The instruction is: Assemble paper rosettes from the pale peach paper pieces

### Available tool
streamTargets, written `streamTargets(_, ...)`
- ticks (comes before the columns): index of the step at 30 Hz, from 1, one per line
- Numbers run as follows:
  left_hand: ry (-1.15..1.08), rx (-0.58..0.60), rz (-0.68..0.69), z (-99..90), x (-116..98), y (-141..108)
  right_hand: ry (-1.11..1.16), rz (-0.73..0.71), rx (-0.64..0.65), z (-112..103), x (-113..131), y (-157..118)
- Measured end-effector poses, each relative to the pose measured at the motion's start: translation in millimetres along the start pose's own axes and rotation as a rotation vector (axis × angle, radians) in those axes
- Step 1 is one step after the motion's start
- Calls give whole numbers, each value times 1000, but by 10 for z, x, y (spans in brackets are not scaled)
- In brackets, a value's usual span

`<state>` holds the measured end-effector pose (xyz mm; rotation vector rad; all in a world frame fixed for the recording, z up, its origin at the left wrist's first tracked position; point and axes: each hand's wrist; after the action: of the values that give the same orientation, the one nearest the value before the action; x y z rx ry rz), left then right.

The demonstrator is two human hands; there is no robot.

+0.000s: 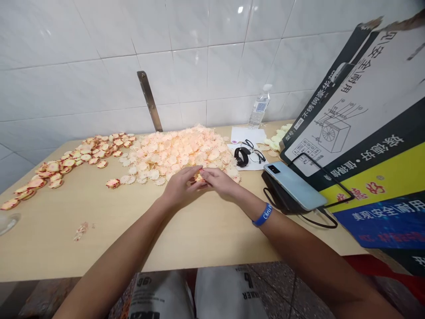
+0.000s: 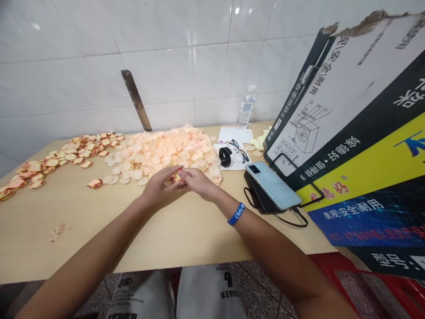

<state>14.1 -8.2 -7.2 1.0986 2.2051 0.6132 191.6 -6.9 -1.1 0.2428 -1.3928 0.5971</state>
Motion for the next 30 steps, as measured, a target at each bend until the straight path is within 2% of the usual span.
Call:
streamTargets(4,-22,-164,-6,-30,68,-2,116,50,94,-57,28,4)
streamTargets(7,-87,-179,30,-25,55,9,147,26,118,-54,25,5)
streamTargets(13,-198,-75,16,8,-22,45,171,47,-36,-64,-19,59)
streamTargets(17,-187,27,88,-26,-34,54,161,56,-67,-79,-38,97)
streamTargets(21,-162,49,153,-44,-45,61,109,11,-129,-61,-56,116)
streamTargets(25,-147,103,105,-22,-63,46,63,-65,-173,-32,-64,109)
streamTargets(30,-171,128,15,0,-38,1,34,-65,-118,0,-69,84)
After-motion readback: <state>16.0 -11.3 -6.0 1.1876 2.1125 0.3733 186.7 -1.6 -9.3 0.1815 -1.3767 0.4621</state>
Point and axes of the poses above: each hand's wrist, its own y-axis towards the middle knuckle, its own z-axis out of the palm, x = y × z, and after that the axes turned 13 degrees about z, right-handed
